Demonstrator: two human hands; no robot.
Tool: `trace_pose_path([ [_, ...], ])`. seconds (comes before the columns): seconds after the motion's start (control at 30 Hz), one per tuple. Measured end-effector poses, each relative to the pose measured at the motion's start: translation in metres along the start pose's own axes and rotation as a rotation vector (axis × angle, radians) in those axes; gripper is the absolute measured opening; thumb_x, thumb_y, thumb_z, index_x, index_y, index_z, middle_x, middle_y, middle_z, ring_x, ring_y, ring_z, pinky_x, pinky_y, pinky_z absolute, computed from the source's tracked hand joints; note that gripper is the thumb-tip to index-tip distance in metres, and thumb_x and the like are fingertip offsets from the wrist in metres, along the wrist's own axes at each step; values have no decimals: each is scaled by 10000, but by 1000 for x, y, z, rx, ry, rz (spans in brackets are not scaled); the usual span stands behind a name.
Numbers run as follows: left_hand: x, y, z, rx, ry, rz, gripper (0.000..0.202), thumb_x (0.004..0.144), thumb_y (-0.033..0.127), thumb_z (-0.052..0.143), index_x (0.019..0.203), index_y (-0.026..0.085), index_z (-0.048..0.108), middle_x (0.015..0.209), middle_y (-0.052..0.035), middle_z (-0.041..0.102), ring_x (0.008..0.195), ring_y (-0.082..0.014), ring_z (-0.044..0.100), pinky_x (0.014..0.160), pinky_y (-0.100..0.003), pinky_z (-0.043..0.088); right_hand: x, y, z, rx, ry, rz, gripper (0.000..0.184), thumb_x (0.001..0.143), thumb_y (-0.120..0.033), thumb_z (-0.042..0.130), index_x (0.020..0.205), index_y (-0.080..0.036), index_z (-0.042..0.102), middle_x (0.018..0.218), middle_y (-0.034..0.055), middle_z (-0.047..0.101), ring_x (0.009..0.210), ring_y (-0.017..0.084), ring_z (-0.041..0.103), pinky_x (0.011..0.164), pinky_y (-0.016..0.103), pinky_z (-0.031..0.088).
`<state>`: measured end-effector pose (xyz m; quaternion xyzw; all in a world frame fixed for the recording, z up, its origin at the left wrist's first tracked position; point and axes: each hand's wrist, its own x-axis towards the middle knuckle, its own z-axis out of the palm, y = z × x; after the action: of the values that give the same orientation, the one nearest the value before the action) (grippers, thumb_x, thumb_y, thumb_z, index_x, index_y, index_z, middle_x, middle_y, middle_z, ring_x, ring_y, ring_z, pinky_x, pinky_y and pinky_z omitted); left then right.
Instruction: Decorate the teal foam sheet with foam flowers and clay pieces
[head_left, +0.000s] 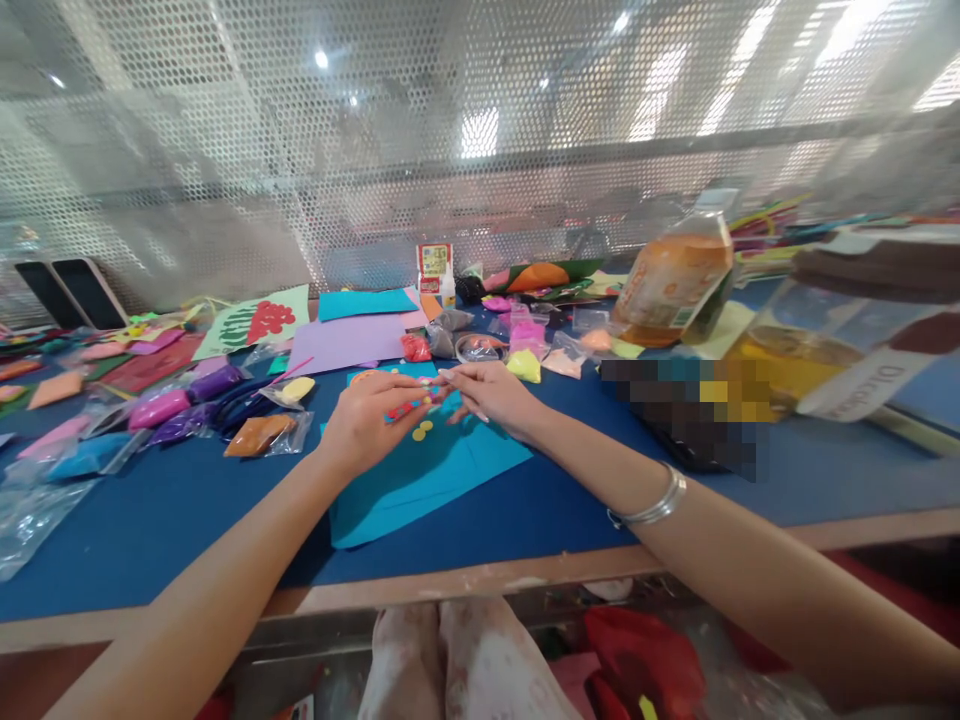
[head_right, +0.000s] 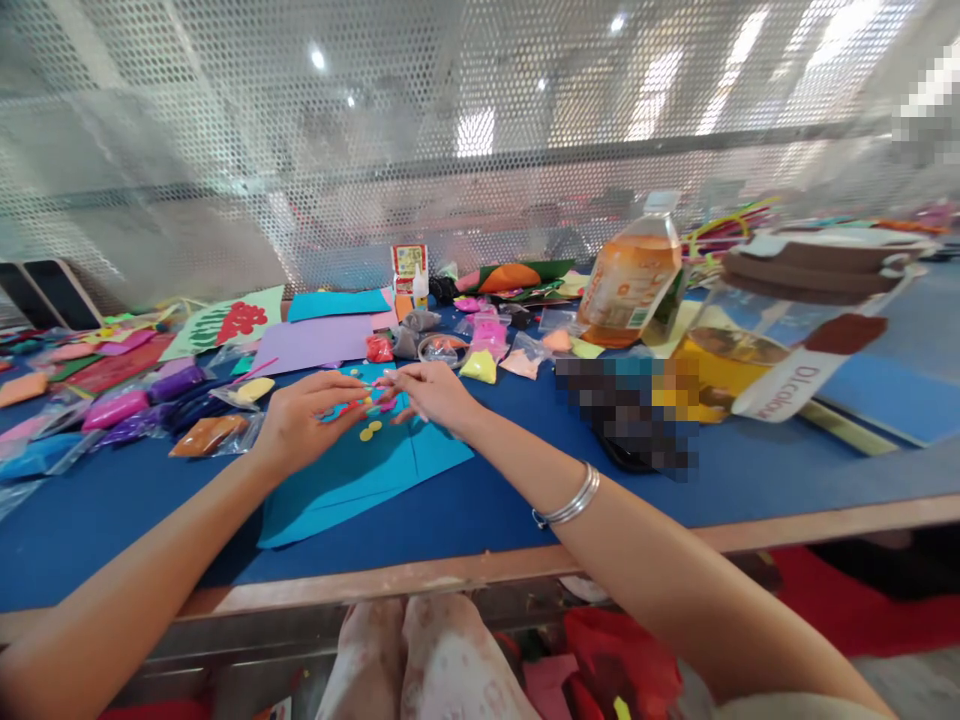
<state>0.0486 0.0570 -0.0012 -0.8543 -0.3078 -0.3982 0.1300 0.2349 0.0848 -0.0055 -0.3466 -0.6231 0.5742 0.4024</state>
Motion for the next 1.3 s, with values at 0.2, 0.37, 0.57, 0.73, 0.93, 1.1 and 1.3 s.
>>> trace_pose_path([
  [0.2,1,1,0,-21,-6,16,142,804,281,584,873,195,674,939,-58,624,841,-131,598,696,-237,508,-4,-4,7,180,-70,11,254,798,-210,525,1020,-113,601,362,-120,351,324,37,272,516,243,496],
  [0.37,0,0,-2,27,13,-16,149,798,279,588,878,175,657,898,-55,607,818,-133,591,704,-251,505,-6,-8,10,281,-27,51,171,822,-180,494,933,-117,608,480,-73,489,305,13,246,363,184,353],
  [0.57,1,1,-5,29,63,-3,157,803,253,581,928,196,656,909,-47,587,797,-122,563,688,-244,497,-4,-8,7,238,19,19,154,787,-238,588,893,-128,602,630,-34,628,313,1,260,476,240,502],
  [0.73,2,3,-5,43,61,12,152,795,287,595,902,209,669,902,-46,581,797,-125,552,680,-251,492,-7,-7,9,241,-126,42,266,762,-267,628,976,-109,618,351,-132,393,290,16,259,559,267,541],
  [0.93,1,1,-2,27,33,21,149,796,297,593,894,217,673,896,-44,582,811,-125,561,688,-246,488,-8,-7,9,280,-139,49,298,680,-211,705,947,-115,613,509,-86,545,316,-6,316,543,270,552],
  [1.1,0,0,-3,32,-45,-22,205,798,328,584,938,201,664,907,-56,584,846,-148,567,712,-264,487,-5,-4,7,258,-115,48,292,636,-146,711,912,-114,623,705,8,650,497,62,553,499,219,529],
  [1.3,0,-2,-6,29,-70,-44,223,787,353,588,921,193,668,900,-56,589,825,-151,570,695,-263,485,-8,-7,6,-22,-24,6,224,687,-159,653,902,-98,647,723,32,668,459,72,568,468,212,513],
])
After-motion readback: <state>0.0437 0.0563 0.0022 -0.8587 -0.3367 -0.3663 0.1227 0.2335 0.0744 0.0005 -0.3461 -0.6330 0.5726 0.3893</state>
